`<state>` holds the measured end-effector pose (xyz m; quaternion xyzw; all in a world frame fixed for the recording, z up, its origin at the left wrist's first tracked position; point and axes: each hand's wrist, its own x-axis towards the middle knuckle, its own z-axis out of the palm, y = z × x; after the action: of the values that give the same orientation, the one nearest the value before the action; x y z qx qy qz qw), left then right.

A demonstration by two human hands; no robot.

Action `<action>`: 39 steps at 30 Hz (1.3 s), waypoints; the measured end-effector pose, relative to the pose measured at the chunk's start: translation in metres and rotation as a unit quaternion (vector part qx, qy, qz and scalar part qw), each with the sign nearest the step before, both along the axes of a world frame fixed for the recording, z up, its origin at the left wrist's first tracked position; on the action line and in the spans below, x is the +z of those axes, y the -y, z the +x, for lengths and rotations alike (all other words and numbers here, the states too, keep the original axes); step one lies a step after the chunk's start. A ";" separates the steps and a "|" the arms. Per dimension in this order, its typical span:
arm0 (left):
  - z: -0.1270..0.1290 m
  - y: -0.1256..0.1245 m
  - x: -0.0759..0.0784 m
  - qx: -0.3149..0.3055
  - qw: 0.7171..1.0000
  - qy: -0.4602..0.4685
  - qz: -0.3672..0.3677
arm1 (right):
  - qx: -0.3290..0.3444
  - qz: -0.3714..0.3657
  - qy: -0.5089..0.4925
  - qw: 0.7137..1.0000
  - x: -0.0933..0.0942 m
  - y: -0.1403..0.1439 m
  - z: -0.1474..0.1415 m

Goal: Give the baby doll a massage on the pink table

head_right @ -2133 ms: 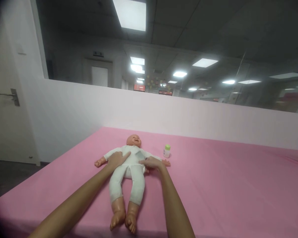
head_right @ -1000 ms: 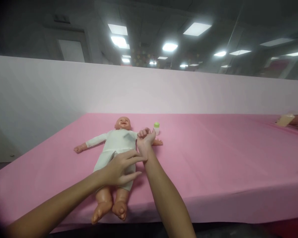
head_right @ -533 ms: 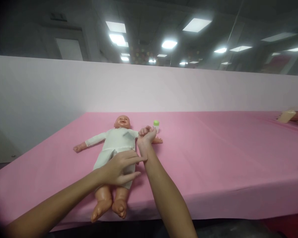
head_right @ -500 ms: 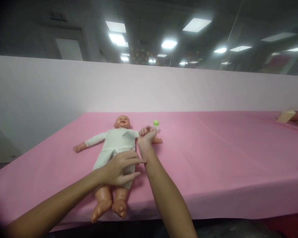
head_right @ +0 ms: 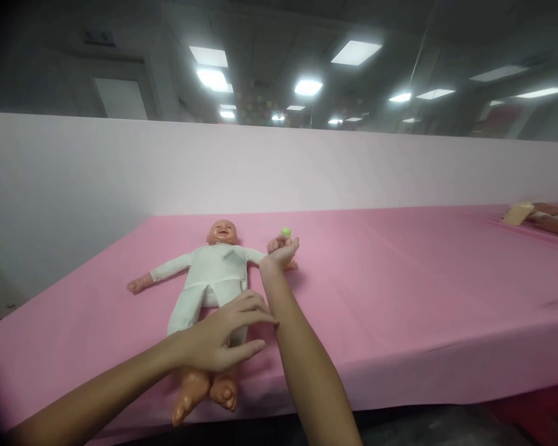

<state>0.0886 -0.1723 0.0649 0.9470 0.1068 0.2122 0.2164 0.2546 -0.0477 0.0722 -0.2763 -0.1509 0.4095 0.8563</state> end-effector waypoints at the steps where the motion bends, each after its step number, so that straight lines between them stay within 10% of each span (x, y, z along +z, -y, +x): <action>1: 0.000 -0.001 0.000 0.010 1.000 0.002 -0.004 | -0.001 0.000 -0.002 1.000 0.001 -0.001 0.000; 6: 0.000 -0.007 -0.001 0.122 0.991 0.048 -0.008 | -0.006 -0.001 -0.022 1.000 -0.001 -0.004 -0.002; 14: -0.002 -0.005 0.000 0.045 0.999 0.005 -0.018 | -0.036 0.010 -0.061 0.997 -0.004 -0.002 0.003; 39: 0.000 -0.012 -0.007 0.088 0.994 0.060 0.016 | -0.008 0.037 -0.093 0.995 0.003 0.011 -0.005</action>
<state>0.0884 -0.1605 0.0575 0.9227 0.1733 0.2888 0.1878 0.2497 -0.0589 0.0757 -0.2065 -0.0834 0.4210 0.8793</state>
